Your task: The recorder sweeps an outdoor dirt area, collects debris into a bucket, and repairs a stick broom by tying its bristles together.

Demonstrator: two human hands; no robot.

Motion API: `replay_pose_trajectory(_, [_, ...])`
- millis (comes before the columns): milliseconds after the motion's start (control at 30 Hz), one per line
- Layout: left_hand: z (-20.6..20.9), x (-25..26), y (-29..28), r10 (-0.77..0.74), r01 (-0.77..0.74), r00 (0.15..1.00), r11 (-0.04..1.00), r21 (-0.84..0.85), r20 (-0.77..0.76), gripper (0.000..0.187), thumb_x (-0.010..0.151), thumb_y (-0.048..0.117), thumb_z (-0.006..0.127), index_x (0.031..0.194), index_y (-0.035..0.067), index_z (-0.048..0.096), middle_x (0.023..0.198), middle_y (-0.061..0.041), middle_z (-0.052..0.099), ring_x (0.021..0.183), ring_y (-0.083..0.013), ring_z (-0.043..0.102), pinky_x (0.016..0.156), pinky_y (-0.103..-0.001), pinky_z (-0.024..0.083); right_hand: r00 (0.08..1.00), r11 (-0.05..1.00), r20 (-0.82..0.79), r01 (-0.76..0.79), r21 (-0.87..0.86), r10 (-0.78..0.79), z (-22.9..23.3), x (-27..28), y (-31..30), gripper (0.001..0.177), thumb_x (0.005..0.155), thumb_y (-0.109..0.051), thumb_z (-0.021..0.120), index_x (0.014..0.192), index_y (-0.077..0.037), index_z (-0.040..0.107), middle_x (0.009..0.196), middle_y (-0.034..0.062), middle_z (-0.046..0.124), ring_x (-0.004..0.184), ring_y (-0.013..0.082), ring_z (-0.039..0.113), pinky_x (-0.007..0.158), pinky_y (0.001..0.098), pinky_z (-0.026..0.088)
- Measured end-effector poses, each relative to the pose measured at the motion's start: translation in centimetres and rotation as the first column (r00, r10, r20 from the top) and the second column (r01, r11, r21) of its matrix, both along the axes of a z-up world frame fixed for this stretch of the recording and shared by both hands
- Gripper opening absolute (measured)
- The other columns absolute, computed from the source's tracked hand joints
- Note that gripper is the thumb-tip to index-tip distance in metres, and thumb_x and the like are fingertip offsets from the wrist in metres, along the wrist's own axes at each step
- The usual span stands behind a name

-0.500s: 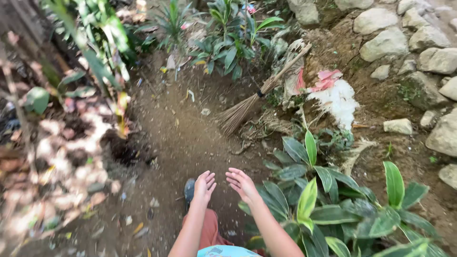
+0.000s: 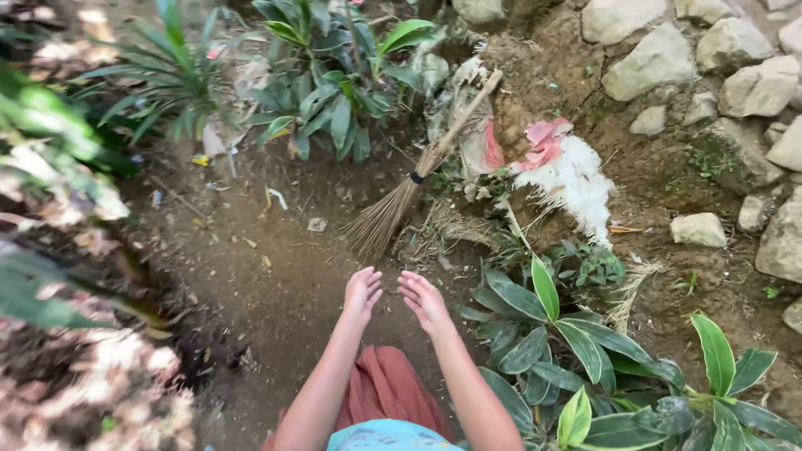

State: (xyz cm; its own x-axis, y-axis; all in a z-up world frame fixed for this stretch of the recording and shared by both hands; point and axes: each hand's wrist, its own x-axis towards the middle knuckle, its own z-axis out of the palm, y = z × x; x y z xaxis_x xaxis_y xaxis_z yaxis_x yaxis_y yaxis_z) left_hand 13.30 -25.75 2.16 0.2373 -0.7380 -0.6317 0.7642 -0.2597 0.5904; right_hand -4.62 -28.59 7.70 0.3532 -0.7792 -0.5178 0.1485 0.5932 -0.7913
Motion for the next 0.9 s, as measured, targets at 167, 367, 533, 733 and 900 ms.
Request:
replay_pose_trajectory(167, [-1.4, -0.7, -7.5, -0.104, 0.104, 0.995, 0.994, 0.044, -0.002, 0.040, 0.100, 0.030, 0.052, 0.137, 0.013, 0.057, 0.135, -0.011, 0.067, 0.130, -0.0285, 0.056, 0.108, -0.047, 0.045, 0.994, 0.993, 0.007, 0.112, 0.045, -0.112, -2.3, -0.6, -8.2, 0.037, 0.100, -0.025, 0.059, 0.135, -0.017, 0.065, 0.127, -0.0001, 0.071, 0.109, 0.0110, 0.065, 0.090, 0.0284, 0.048])
replay_pose_trajectory(367, [-3.1, 0.1, -20.0, -0.174, 0.169, 0.983, 0.982, 0.081, 0.059, 0.038, 0.100, 0.031, 0.052, 0.134, 0.014, 0.057, 0.130, -0.008, 0.069, 0.123, -0.0236, 0.060, 0.101, -0.043, 0.048, 0.986, 0.985, 0.016, 0.164, 0.060, -0.165, -6.0, 1.8, -22.4, 0.039, 0.100, -0.025, 0.057, 0.138, -0.018, 0.063, 0.131, -0.0014, 0.071, 0.110, 0.0108, 0.065, 0.091, 0.0282, 0.047])
replay_pose_trajectory(533, [-6.3, -1.2, -33.1, -0.190, 0.195, 0.965, 0.981, -0.007, 0.183, 0.034, 0.100, 0.022, 0.061, 0.132, 0.008, 0.059, 0.115, -0.005, 0.069, 0.096, -0.0145, 0.060, 0.075, -0.032, 0.047, 0.970, 0.967, -0.078, 0.236, 0.095, -0.229, -9.7, 3.6, -33.1, 0.044, 0.101, -0.026, 0.055, 0.145, -0.018, 0.057, 0.142, -0.0007, 0.064, 0.116, 0.0096, 0.063, 0.092, 0.0268, 0.046])
replay_pose_trajectory(733, [-8.4, -4.2, -45.0, -0.099, 0.132, 0.855, 0.991, -0.029, 0.509, 0.034, 0.097, 0.015, 0.064, 0.129, 0.002, 0.062, 0.115, -0.010, 0.071, 0.104, -0.0181, 0.066, 0.093, -0.031, 0.052, 0.918, 0.928, -0.171, 0.369, 0.047, -0.356, -20.8, 2.4, -44.9, 0.070, 0.098, -0.015, 0.062, 0.161, -0.019, 0.030, 0.163, 0.0013, 0.042, 0.115, 0.0149, 0.053, 0.086, 0.0329, 0.043])
replay_pose_trajectory(900, [-8.0, -5.5, -48.2, -0.196, 0.240, 0.775, 0.971, 0.007, 0.601, 0.039, 0.097, 0.017, 0.061, 0.133, 0.001, 0.057, 0.120, -0.015, 0.072, 0.110, -0.0210, 0.069, 0.098, -0.035, 0.053, 0.824, 0.917, -0.439, 0.224, -0.330, -0.359, -22.5, 3.1, -48.5, 0.064, 0.094, -0.007, 0.072, 0.149, -0.008, 0.038, 0.145, 0.0137, 0.055, 0.121, 0.0249, 0.063, 0.099, 0.0373, 0.051])
